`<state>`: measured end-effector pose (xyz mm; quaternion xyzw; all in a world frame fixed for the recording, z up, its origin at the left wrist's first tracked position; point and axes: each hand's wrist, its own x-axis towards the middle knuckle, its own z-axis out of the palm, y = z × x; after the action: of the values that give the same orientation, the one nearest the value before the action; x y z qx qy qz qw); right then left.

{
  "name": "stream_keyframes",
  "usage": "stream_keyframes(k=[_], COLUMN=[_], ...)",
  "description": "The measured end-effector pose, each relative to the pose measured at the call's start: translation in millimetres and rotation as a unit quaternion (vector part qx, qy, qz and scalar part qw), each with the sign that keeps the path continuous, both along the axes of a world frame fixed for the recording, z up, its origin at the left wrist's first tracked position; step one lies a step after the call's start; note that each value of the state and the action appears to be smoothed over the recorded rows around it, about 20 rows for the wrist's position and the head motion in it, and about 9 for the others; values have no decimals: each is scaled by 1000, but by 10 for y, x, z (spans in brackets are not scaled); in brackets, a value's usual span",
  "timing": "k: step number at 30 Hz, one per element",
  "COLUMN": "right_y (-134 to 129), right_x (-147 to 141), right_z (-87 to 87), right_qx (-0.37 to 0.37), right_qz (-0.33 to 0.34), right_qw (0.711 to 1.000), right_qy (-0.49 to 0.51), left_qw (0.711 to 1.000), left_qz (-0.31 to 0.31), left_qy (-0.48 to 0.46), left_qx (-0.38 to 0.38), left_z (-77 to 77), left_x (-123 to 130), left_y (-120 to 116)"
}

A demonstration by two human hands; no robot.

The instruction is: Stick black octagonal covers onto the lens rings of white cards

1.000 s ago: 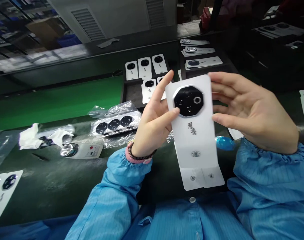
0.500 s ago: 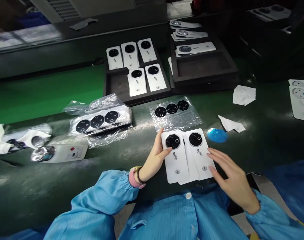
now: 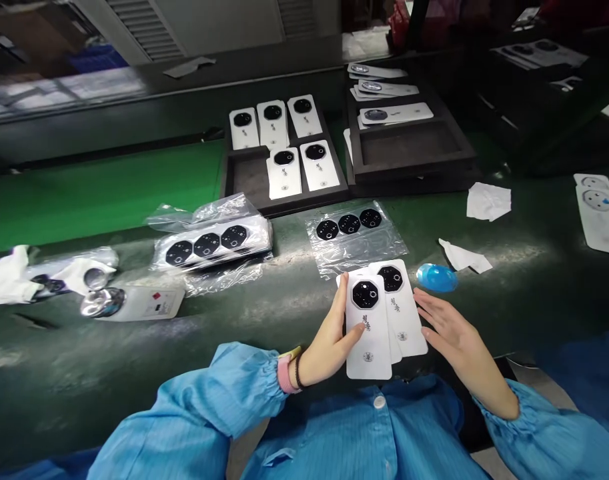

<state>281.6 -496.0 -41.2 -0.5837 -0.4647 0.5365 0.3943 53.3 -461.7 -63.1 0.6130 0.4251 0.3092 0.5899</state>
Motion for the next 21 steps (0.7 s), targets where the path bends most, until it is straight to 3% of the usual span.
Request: stream_keyframes(k=[9,16,21], right_y=[327,480,441], right_x=[-129,-186,-214], right_z=[120,57,65], right_qx=[-134,-101,-99], right_qz=[-61,9,14], right_qw=[980,992,992], right_qy=[131,70,83], left_qw=[999,979,974], left_qz=[19,-102,-94], left_qy=[-28,100,113], left_qx=[-15,144,171], left_z=[-39,-46,-41], left_x=[30,27,41], left_y=[46,9,13])
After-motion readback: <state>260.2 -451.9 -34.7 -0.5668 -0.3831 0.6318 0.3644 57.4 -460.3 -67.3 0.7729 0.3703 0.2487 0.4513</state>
